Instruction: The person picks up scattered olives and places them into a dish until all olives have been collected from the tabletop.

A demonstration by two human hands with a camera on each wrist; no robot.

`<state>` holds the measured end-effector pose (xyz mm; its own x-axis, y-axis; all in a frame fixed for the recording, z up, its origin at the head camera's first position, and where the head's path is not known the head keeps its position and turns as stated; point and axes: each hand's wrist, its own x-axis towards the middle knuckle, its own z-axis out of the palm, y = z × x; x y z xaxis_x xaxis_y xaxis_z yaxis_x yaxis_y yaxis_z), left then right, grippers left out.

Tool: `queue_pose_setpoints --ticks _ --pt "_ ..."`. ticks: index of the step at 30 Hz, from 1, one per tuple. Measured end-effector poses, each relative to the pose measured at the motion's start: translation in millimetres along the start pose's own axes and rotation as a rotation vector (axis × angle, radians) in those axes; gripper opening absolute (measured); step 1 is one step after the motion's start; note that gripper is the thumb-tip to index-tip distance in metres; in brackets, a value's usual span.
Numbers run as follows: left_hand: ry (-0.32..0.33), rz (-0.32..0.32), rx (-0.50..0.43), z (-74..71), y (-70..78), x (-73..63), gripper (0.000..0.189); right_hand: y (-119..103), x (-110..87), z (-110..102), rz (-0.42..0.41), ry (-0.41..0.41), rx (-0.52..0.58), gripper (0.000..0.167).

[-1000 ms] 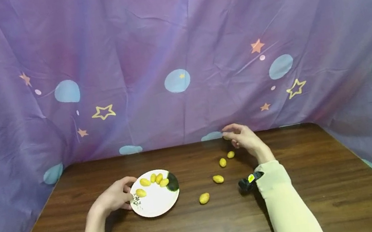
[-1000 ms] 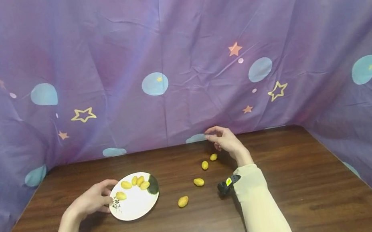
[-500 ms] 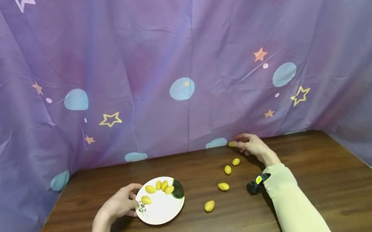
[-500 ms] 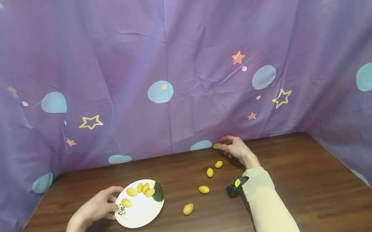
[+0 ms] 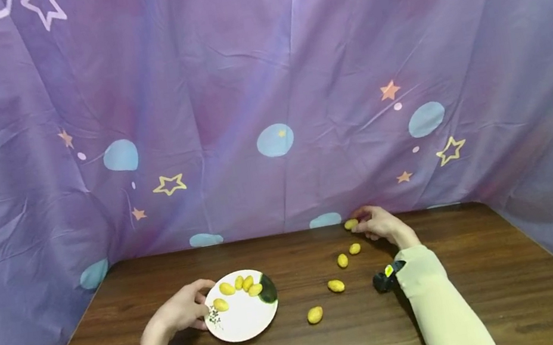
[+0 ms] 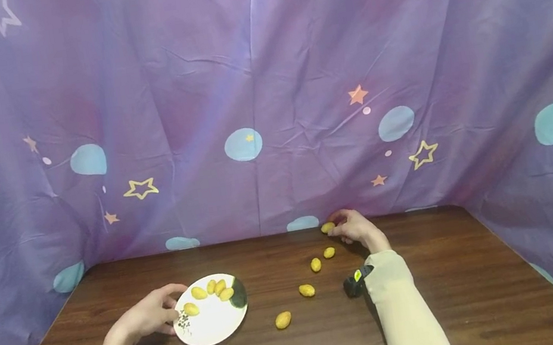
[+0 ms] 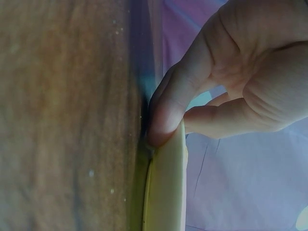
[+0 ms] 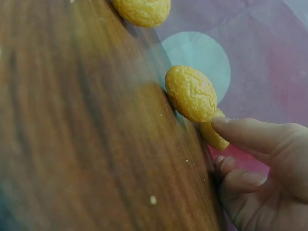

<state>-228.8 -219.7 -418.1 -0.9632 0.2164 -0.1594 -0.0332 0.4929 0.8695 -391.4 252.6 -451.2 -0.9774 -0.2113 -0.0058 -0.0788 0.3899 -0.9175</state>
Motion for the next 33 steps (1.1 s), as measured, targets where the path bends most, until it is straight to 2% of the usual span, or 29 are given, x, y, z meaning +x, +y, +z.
queue_pose_setpoints --ticks 8,20,25,33 --pt "-0.001 -0.01 -0.006 1.4 -4.0 -0.8 0.059 1 1.6 5 0.017 0.013 -0.067 0.036" --pt "-0.004 -0.007 -0.008 -0.9 4.9 -1.8 0.058 -8 -3.1 3 -0.062 0.023 -0.089 0.029" --pt "-0.004 -0.021 0.008 -1.1 3.3 -2.8 0.057 -13 -13.1 3 -0.088 0.012 -0.089 0.03" --pt "-0.019 -0.01 0.003 -3.5 2.2 0.7 0.057 -28 -37.3 -8 -0.088 0.093 -0.071 0.033"
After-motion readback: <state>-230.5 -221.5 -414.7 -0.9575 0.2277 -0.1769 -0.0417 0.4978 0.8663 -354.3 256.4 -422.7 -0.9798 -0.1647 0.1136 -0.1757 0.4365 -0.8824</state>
